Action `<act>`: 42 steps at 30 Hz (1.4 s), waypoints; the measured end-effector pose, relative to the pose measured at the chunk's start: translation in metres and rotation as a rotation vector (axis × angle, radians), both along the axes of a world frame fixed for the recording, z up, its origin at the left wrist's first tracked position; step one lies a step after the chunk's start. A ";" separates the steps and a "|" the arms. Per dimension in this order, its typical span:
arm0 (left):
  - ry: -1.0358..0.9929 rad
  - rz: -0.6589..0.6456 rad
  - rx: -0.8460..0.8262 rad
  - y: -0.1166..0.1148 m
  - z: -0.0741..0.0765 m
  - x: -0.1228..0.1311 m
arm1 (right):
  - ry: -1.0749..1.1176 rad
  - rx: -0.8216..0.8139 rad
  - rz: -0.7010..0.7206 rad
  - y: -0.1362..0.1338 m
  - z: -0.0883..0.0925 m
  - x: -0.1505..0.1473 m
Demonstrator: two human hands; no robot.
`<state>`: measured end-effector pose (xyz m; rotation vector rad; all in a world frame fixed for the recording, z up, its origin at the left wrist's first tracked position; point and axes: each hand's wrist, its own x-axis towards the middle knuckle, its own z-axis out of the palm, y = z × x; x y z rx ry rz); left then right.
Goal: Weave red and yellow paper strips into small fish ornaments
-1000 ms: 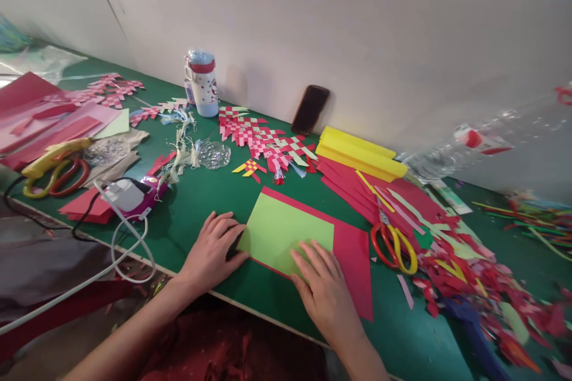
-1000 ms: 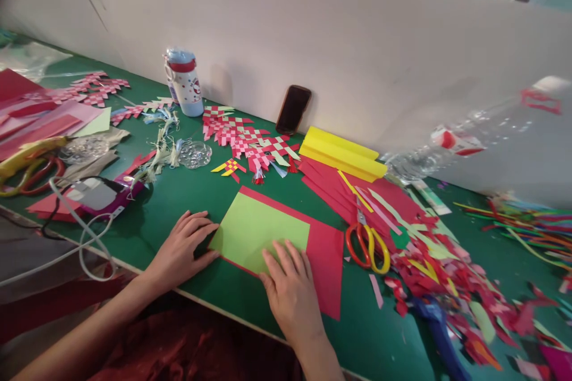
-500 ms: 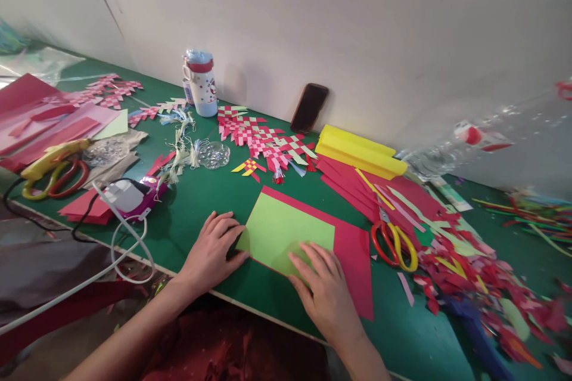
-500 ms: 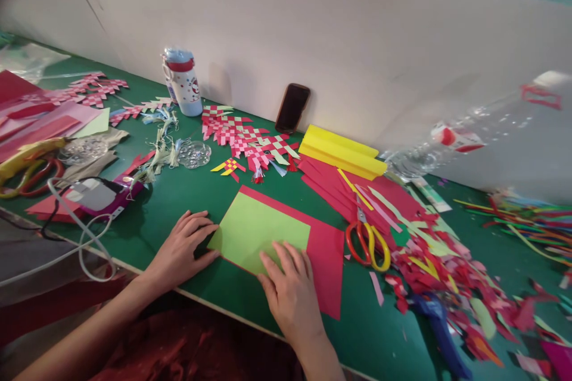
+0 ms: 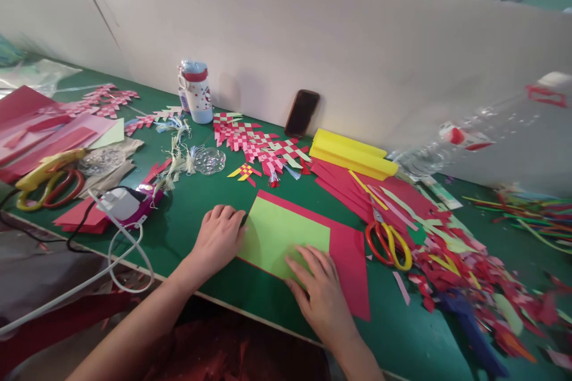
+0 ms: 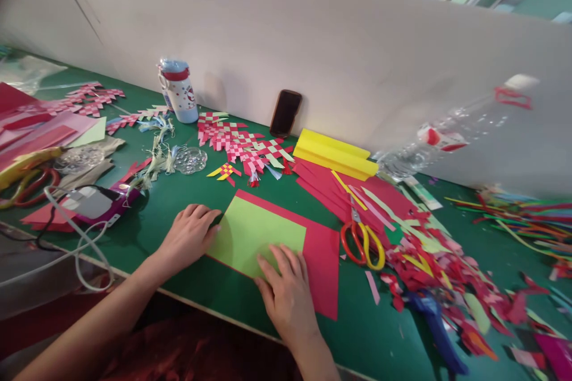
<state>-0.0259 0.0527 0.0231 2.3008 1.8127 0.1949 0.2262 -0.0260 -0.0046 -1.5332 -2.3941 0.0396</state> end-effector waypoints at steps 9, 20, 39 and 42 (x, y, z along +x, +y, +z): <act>0.037 0.065 -0.045 0.048 0.008 0.029 | 0.010 0.006 -0.007 -0.002 0.000 -0.001; -0.134 0.080 -0.139 0.053 0.005 0.025 | 0.093 -0.045 -0.053 -0.004 0.001 -0.004; -0.727 0.141 -0.314 0.051 -0.001 0.034 | 0.106 -0.060 -0.067 -0.005 0.007 -0.006; -0.706 0.140 -0.303 0.051 -0.006 0.035 | 0.117 -0.047 -0.065 -0.005 0.008 -0.007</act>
